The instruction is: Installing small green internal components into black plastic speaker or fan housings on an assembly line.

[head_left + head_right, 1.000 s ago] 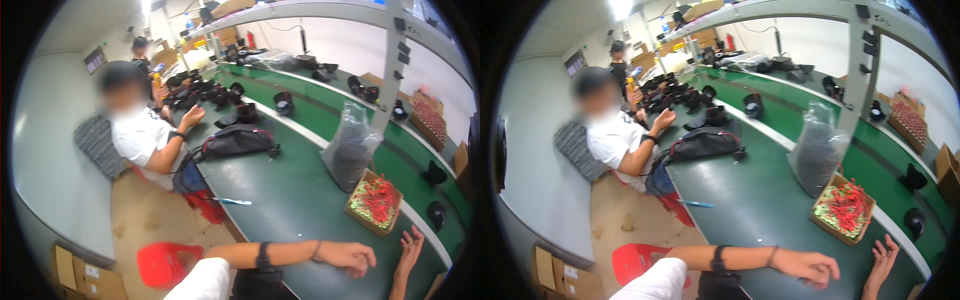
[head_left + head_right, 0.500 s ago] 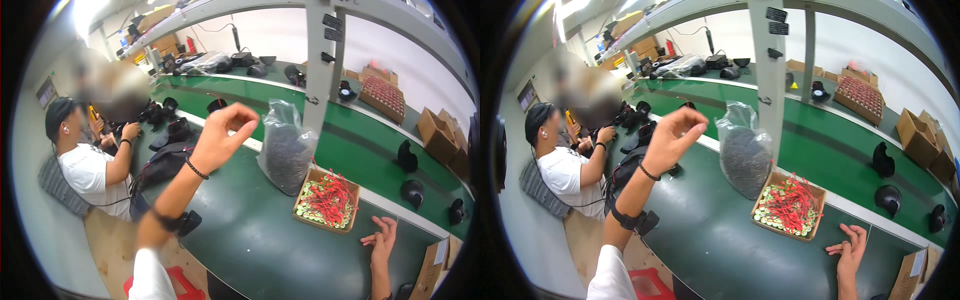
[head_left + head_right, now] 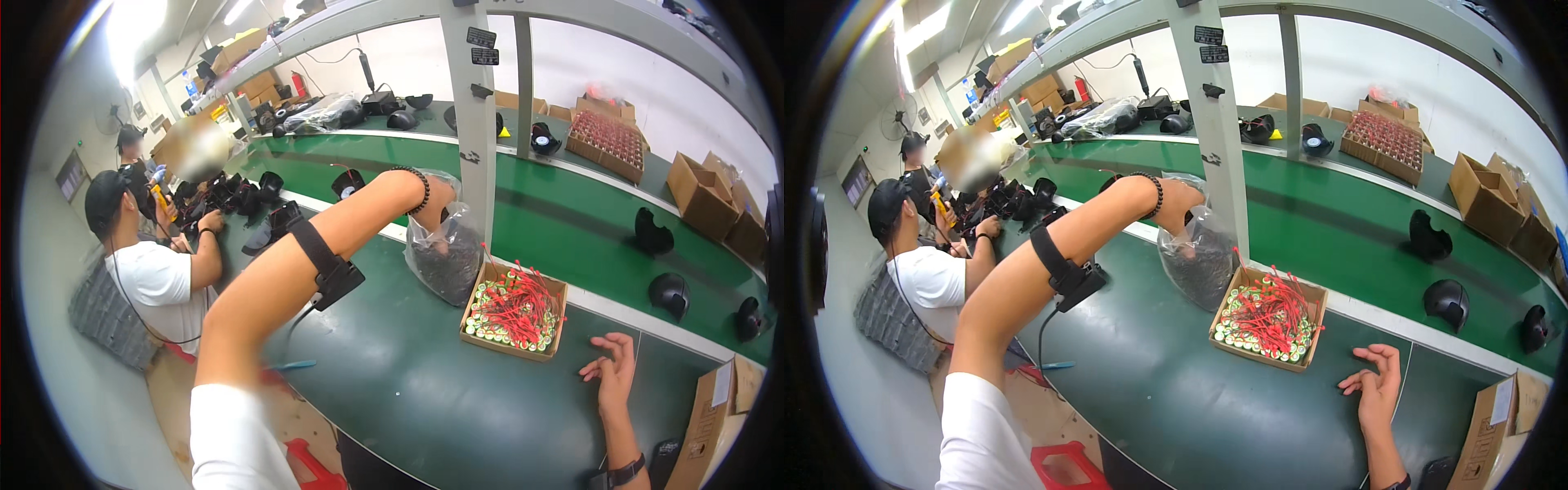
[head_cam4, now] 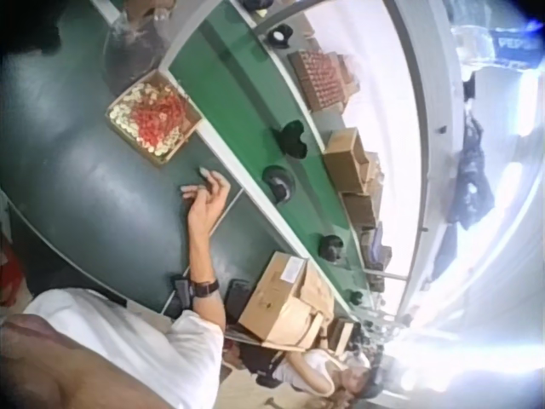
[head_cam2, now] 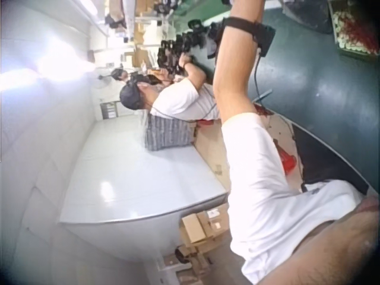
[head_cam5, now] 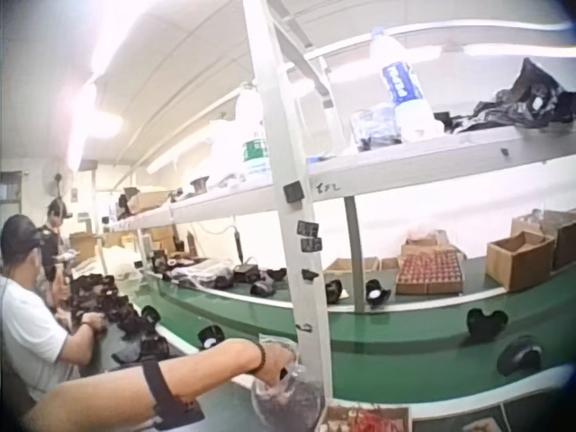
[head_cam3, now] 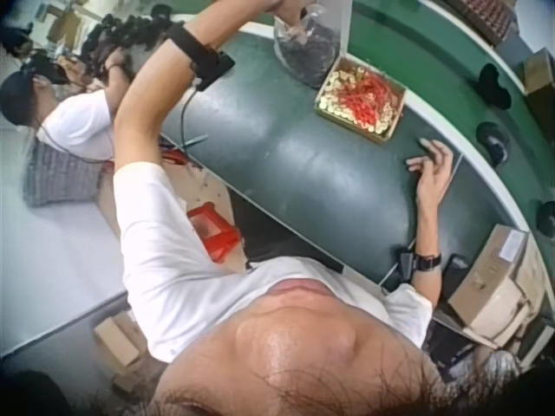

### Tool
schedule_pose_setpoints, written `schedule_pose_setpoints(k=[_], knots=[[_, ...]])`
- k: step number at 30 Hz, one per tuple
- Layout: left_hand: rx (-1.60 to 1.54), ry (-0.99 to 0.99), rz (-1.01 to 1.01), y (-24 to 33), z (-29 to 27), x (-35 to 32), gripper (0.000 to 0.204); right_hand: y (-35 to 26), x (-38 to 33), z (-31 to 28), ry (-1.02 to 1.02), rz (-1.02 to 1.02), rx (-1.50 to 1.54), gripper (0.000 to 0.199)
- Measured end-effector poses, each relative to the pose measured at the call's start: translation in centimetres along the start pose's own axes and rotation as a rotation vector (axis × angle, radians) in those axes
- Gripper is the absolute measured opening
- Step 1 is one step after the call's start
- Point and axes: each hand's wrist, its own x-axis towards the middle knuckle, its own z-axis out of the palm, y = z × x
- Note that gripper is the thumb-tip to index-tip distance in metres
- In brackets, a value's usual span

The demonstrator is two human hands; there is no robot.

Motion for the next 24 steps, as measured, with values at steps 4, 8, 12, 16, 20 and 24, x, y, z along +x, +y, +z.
schedule_pose_setpoints(k=[4,8,12,16,20,24], knots=[[-0.084,0.033,0.012,0.3,-0.4,-0.7,0.100,0.7,0.1,-0.4,-0.013,-0.010,0.029,0.042],[-0.194,0.059,0.070,-2.6,3.5,-0.3,0.083,0.6,0.8,1.5,-0.083,-0.015,0.062,0.039],[-0.128,0.175,0.036,-0.8,3.3,2.5,0.060,1.3,0.5,-1.1,-0.035,-0.016,0.027,0.040],[-0.319,0.185,0.117,-3.0,3.0,2.7,0.050,1.2,0.3,-0.4,0.001,-0.023,0.033,0.040],[-0.596,0.215,0.241,-3.2,1.9,2.9,0.034,2.2,0.0,-1.9,-0.005,-0.011,0.018,0.035],[-1.119,0.001,0.187,-7.3,5.7,1.9,0.014,0.6,0.4,0.8,-0.086,-0.007,0.045,0.033]])
